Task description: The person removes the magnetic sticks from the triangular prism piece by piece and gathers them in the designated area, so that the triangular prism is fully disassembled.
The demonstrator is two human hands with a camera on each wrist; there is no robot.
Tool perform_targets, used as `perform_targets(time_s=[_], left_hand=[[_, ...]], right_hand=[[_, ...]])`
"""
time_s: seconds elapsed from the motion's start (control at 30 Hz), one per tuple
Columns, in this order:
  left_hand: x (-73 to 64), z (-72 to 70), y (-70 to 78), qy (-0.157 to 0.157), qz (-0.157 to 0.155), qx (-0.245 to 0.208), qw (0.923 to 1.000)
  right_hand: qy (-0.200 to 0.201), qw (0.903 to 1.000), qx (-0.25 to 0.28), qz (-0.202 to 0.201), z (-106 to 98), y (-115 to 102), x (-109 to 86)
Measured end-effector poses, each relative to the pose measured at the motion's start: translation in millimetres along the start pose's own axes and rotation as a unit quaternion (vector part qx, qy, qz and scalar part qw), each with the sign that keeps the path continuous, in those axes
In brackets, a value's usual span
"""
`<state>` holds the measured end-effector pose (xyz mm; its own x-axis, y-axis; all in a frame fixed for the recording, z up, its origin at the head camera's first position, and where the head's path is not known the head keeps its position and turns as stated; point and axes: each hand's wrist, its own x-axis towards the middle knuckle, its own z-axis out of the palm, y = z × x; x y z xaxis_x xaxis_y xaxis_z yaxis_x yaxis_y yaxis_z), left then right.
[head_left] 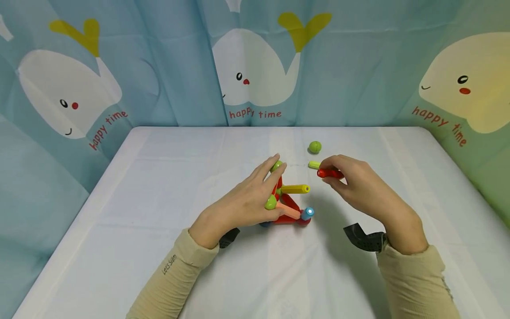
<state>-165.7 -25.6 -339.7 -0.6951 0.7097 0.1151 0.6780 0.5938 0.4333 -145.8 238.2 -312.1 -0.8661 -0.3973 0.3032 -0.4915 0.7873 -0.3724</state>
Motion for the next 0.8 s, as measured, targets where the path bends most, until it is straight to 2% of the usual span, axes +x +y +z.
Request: perform_targets(time_s=[0.1, 0.2, 0.3, 0.4, 0.57, 0.8], left_hand=[[0.1, 0.3, -0.2, 0.001, 0.0, 0.001, 1.0], [0.0, 0.8, -0.6, 0.004, 0.005, 0.002, 1.0], [0.0, 1.5, -1.1, 0.006, 0.009, 0.004, 0.9999], [0.0, 1.5, -1.2, 0.003, 0.008, 0.006, 0.9999], [-0.3, 0.2, -0.8, -0.004, -0.003, 0.001, 1.0], [0.0, 0.4, -1.2, 0.004, 0.007, 0.009, 0.9999]], right_hand=[[0.028, 0.9995, -0.005, -0.014, 3.1, 4.4, 0.8], [0.073, 0.9971, -0.01, -0.023, 6.6, 9.8, 1.9], [0.12, 0.9925, -0.011, -0.02, 9.7, 15.3, 3.2], [0.146, 0.9893, -0.007, -0.01, 13.0, 20.6, 4.6], [0.143, 0.9898, 0.003, 0.001, 21.4, 30.8, 7.2], [0.096, 0.9946, -0.006, 0.039, 32.2, 40.8, 11.6]])
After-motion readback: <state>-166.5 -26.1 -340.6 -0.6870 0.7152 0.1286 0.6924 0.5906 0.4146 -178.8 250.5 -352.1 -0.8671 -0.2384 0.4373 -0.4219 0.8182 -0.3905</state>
